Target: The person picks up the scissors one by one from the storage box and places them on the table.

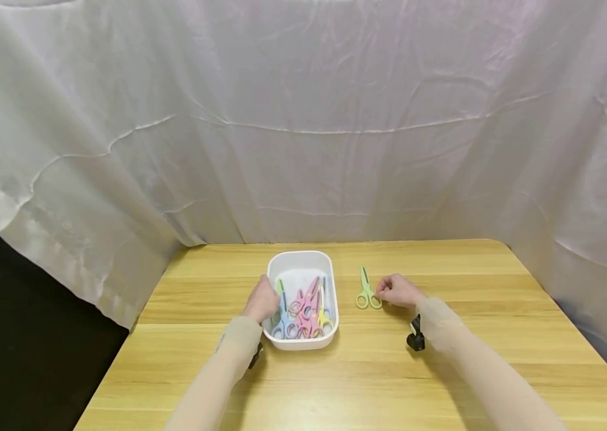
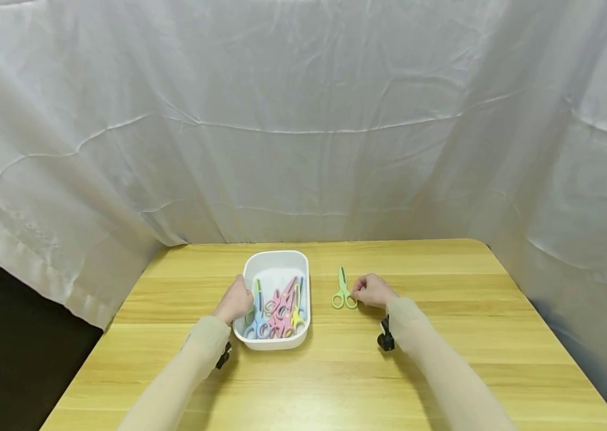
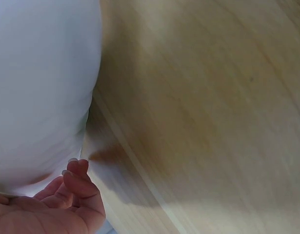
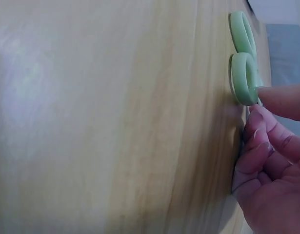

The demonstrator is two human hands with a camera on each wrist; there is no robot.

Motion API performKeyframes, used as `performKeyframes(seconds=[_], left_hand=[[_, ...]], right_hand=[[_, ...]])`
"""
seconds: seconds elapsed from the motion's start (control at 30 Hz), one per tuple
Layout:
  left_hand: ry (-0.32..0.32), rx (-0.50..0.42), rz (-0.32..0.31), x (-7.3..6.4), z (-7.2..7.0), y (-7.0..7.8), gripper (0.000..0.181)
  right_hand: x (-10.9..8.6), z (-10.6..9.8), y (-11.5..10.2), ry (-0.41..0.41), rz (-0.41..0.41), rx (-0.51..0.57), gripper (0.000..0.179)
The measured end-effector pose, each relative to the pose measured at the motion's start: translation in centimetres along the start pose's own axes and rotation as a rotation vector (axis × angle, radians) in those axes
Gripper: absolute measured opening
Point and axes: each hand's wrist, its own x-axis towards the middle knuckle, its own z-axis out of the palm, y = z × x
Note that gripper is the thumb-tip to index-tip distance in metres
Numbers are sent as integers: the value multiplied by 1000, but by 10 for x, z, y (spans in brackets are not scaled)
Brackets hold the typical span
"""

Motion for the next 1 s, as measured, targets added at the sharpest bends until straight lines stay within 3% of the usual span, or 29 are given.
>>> performKeyframes(seconds=[0.37, 0.77, 1.0], left_hand=[[-14, -50, -21, -1, 0, -1, 69], [1, -11, 1, -2, -1, 0, 66], [11, 4, 14, -1, 0, -1, 64]], right_hand=[[0, 3, -6, 41, 65, 41, 22], [2, 4, -17, 100, 52, 46, 34], [5, 5, -34, 126, -7, 33, 36]])
